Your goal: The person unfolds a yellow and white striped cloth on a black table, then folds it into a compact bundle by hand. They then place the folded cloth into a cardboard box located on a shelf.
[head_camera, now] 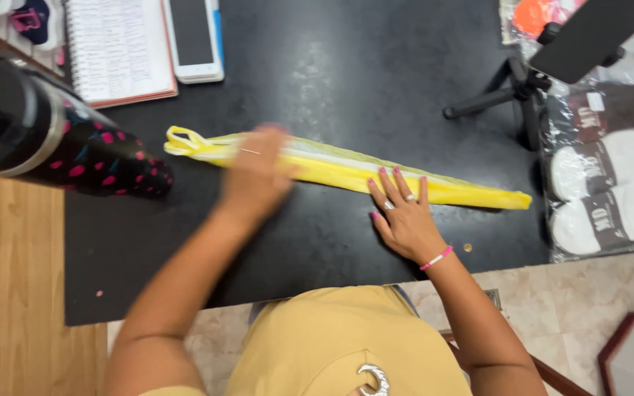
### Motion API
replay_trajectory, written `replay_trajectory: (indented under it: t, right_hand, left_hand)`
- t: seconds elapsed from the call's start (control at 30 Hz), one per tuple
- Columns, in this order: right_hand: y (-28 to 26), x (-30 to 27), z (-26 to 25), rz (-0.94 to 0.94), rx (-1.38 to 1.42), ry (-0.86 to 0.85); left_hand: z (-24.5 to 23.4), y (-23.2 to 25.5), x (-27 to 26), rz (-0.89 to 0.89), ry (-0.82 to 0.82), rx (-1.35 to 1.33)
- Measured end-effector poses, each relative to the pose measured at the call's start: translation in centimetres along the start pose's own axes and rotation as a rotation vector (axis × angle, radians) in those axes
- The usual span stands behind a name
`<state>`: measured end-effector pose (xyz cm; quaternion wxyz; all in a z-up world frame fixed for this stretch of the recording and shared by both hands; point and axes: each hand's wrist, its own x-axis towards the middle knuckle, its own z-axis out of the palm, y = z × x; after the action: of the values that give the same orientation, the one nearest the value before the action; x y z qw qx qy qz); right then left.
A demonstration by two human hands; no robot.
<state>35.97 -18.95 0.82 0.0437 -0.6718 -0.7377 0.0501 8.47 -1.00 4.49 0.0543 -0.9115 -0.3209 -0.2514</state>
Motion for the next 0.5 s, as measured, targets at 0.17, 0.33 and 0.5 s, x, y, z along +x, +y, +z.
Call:
replay_trajectory:
  t: [0.17, 0.33, 0.5]
  right_hand:
    - [0.4, -0.1, 1.4, -0.009, -0.017, 0.027]
    - [1.5, -0.5, 1.0, 0.001, 0.055, -0.042]
    - [5.3, -3.8, 0.3, 0.085, 0.054, -0.072]
  left_hand:
    - [6.8, 10.8, -1.3, 0.221, -0.113, -0.367]
    - [5.7, 4.6, -2.8, 0.172, -0.469, -0.276]
    - [2.4, -3.4, -5.7, 0.078, -0.539, -0.231]
